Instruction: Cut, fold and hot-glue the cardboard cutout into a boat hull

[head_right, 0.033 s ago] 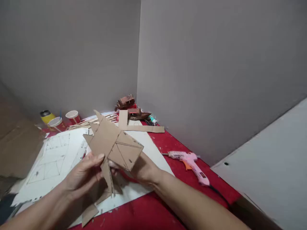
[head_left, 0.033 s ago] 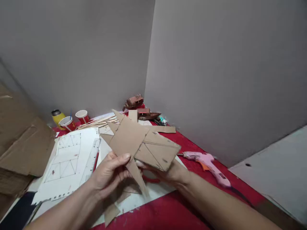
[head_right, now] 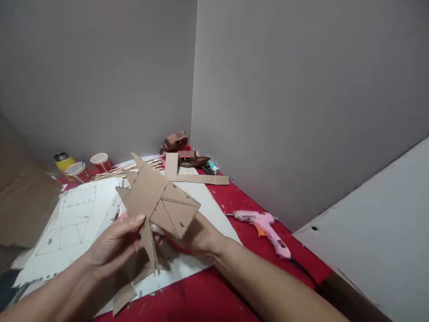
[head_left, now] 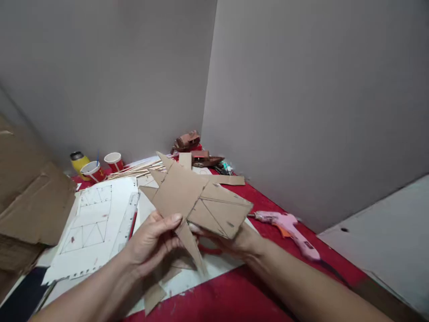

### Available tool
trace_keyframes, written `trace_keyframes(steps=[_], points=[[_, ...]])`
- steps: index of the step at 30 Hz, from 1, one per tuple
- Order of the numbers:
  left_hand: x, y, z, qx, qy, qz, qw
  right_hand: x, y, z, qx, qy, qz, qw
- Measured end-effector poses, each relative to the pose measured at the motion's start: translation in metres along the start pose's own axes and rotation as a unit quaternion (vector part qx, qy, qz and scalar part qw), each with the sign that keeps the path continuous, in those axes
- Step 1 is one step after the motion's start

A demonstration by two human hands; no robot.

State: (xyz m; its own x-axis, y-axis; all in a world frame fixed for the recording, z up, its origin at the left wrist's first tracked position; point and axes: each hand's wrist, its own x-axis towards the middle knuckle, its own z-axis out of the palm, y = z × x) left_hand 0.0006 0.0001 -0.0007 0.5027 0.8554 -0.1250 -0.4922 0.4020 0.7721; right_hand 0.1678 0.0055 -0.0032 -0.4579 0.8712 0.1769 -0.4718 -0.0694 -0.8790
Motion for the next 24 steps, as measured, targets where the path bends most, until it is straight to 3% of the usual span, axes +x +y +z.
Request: trace_keyframes(steps=[12, 16, 20, 24], points=[[0.002, 0.0, -0.001, 0.009, -0.061, -0.036, 0.997, -0.005, 0.004, -0.005, 0.02, -0.007, 0.093, 0.995], [0.002, -0.001, -0.002, -0.007, -0.058, -0.038, 0.998, -0.009, 0.014, -0.021, -0.113, -0.005, 0.041, 0.993], [0.001, -0.005, -0.003, -0.019, -0.018, -0.037, 0.999, -0.011, 0.023, -0.038, -0.254, 0.015, -0.008, 0.967], [-0.002, 0.002, 0.001, -0.017, -0.001, -0.015, 1.0, -0.011, 0.02, -0.034, -0.36, 0.03, -0.037, 0.932]])
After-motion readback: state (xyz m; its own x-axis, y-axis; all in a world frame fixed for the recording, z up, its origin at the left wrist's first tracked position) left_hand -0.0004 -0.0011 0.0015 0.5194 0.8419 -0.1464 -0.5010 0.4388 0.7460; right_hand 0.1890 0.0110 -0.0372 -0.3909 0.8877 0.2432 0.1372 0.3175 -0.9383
